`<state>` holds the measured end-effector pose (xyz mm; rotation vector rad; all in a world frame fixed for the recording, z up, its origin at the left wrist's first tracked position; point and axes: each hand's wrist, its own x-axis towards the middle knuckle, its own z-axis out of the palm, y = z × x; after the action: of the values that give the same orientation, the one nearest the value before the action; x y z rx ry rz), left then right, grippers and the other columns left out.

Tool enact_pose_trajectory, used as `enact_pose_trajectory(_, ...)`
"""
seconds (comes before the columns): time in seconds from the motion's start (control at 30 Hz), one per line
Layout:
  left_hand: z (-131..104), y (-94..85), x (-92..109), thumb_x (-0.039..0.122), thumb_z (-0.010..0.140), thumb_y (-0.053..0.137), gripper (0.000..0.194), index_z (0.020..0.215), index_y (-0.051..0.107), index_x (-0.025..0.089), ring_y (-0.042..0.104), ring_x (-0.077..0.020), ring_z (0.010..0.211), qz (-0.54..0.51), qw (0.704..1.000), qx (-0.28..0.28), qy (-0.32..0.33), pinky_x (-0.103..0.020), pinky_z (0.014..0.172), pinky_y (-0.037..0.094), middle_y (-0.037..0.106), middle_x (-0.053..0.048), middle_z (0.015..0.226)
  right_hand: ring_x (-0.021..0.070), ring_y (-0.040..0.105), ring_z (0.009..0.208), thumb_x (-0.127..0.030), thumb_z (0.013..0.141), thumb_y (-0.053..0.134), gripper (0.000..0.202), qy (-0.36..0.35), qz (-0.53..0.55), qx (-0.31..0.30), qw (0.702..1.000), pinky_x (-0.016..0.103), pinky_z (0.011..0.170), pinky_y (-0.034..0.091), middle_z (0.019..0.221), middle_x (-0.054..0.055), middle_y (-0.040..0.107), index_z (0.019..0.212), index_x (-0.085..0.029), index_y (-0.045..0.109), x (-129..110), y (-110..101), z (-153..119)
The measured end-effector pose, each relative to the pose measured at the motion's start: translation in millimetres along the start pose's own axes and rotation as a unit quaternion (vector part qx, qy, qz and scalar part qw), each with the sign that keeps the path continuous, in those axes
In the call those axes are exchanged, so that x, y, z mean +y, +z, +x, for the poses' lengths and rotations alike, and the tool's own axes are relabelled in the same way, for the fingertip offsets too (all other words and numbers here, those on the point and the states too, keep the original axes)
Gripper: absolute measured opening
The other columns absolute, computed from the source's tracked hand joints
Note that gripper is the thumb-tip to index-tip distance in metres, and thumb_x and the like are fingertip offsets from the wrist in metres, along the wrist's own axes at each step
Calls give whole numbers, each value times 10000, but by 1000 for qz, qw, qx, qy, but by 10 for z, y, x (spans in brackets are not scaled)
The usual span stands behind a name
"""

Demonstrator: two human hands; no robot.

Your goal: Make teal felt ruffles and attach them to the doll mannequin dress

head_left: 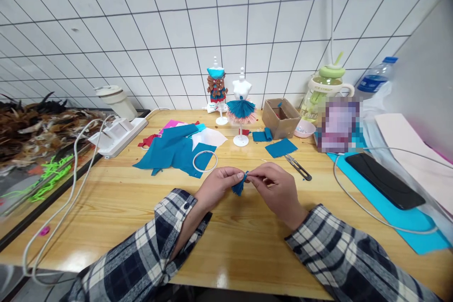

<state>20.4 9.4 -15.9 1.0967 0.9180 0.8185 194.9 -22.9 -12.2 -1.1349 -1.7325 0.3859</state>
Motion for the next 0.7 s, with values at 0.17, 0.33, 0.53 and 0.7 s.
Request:
enact_pose_trajectory(0.17,5,24,1,435,684,756,321,776,719,129,525,-112,656,15,1000,-11,7,-236,643,393,655,-27,715,117,557,585,-264,813,664,77,54,35,2,998,228,504,450,733,14,643,769,-201,672,9,16,14)
enact_pose_trajectory(0.33,13,29,-18,380,610,819,358,838,696,133,560,-122,707,-5,1000,-12,-4,-237,666,417,666,-29,782,152,625,755,-231,867,585,110,-26,-41,-24,999,267,677,490,825,37,683,848,-219,693,47,-16,-14)
enact_pose_trajectory(0.53,32,6,-56,350,626,816,292,810,726,142,577,-123,718,-18,999,-23,-17,-251,714,422,694,-29,770,146,619,720,-226,835,615,90,2,45,-43,998,251,605,491,807,38,682,849,-212,703,87,-35,10)
enact_pose_trajectory(0.7,39,-17,-75,371,684,774,294,874,751,148,599,-150,774,-1,999,-47,-25,-265,752,419,722,-56,840,105,544,514,-320,781,674,139,199,203,-59,957,224,449,459,665,-8,608,825,-193,641,141,7,36)
